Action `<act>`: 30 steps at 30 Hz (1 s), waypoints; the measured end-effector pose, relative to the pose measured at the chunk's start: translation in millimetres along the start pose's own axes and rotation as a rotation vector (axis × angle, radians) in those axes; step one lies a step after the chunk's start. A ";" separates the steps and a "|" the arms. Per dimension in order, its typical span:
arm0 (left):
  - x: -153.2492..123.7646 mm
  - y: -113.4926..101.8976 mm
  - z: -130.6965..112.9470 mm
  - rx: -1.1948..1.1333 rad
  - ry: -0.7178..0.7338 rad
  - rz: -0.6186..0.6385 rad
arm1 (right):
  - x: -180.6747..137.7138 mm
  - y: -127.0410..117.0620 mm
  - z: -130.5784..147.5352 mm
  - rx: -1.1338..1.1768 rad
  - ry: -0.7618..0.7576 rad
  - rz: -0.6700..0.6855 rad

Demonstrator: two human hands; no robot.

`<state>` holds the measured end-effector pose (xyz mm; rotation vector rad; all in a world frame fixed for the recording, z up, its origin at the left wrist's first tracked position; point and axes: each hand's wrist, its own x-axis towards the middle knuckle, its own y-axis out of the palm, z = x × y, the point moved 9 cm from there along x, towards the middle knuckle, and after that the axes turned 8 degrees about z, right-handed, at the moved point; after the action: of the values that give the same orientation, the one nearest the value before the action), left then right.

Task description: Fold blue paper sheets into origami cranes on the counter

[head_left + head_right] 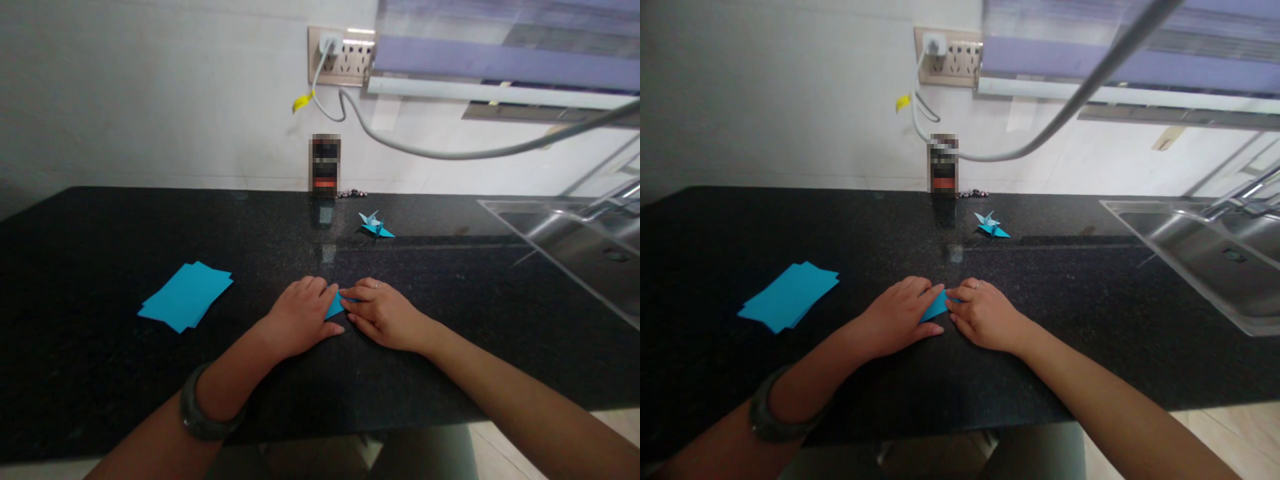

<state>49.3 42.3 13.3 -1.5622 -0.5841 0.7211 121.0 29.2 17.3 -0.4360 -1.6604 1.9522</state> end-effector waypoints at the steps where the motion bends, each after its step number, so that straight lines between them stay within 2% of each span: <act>1: 0.3 1.1 -0.4 0.002 0.000 0.002 | -0.1 -0.2 0.0 0.007 0.000 -0.003; 5: 0.0 2.6 -1.0 -0.012 -0.008 0.029 | -0.2 -3.2 -10.4 0.070 0.079 -0.058; 8: -0.5 2.4 -1.5 -0.029 -0.011 0.030 | -5.2 -9.6 -34.2 0.071 0.309 -0.179; 10: -0.3 3.2 -2.0 -0.036 -0.014 0.027 | -7.8 -8.0 -44.2 0.061 0.418 -0.197; 13: 0.6 3.4 -2.7 -0.054 -0.026 0.016 | -5.7 -1.1 -45.7 0.104 0.431 -0.172; 16: 1.6 -3.0 -2.0 -0.069 -0.045 -0.023 | -6.8 -2.6 -49.0 0.209 0.437 -0.215; 19: -1.4 -21.6 10.8 -0.102 -0.164 -0.166 | -19.0 -22.9 -59.0 0.267 0.494 -0.388; 21: -7.7 -35.2 24.7 -0.136 -0.286 -0.292 | -35.7 -50.0 -58.3 0.123 0.530 -0.608; 22: -10.3 -39.0 29.8 -0.147 -0.328 -0.330 | -40.7 -60.0 -52.6 0.032 0.513 -0.670; 24: -12.0 -40.6 35.1 -0.154 -0.364 -0.344 | -35.5 -64.5 -33.2 -0.130 0.397 -0.619; 28: -6.4 -31.1 30.9 -0.126 -0.315 -0.246 | -6.5 -26.1 2.3 -0.206 0.182 -0.186; 30: -4.4 -26.8 29.3 -0.119 -0.303 -0.205 | 1.0 -10.1 14.9 -0.128 0.091 -0.062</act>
<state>25.9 62.0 39.0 -1.4847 -1.0119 0.7824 113.7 18.8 30.1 -0.5082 -1.7255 1.7626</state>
